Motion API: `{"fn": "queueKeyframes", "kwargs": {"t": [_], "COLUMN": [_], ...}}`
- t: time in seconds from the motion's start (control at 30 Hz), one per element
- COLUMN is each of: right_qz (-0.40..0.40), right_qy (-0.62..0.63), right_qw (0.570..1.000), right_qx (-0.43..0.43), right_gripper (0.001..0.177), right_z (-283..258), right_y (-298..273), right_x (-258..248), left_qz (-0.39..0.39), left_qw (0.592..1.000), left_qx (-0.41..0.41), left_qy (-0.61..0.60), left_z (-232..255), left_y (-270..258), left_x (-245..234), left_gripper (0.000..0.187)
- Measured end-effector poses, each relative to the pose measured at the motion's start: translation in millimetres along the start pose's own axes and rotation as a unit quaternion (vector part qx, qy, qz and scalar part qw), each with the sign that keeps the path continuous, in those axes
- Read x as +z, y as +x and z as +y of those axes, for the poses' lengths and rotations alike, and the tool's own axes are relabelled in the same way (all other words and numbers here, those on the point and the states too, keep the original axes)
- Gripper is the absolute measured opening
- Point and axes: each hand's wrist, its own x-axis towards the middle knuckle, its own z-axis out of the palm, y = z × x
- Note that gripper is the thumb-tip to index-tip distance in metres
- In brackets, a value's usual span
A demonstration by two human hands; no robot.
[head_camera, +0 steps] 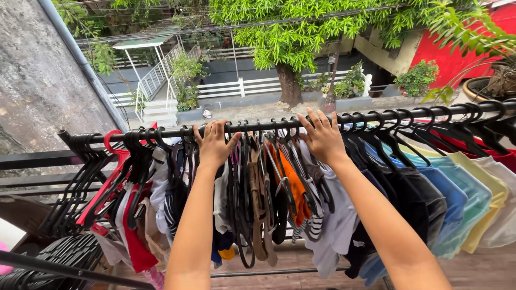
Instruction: Hanging and organizing clothes on a drying rack on a balcony.
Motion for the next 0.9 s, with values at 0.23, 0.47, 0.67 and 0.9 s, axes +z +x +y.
{"fn": "queueKeyframes", "kwargs": {"t": [0.23, 0.47, 0.67, 0.9], "right_qz": [0.027, 0.036, 0.041, -0.011], "right_qy": [-0.02, 0.004, -0.077, -0.038], "right_qw": [0.999, 0.999, 0.995, 0.998], "right_qx": [0.011, 0.009, 0.055, 0.051], "right_gripper": [0.067, 0.074, 0.066, 0.071], "right_z": [1.7, 1.2, -0.3, 11.3], "right_y": [-4.3, -4.4, -11.6, -11.3], "right_x": [4.0, 1.2, -1.7, -1.1], "left_qz": [0.006, -0.014, -0.01, -0.019], "left_qw": [1.0, 1.0, 1.0, 1.0], "left_qx": [0.009, 0.001, 0.004, -0.001], "left_qy": [0.01, -0.001, -0.001, -0.004], "left_z": [-3.2, -2.5, -3.7, -3.8], "left_y": [0.2, -0.1, 1.6, 3.4], "left_x": [3.0, 0.5, 1.4, 1.9], "left_gripper": [0.073, 0.075, 0.074, 0.075]}}
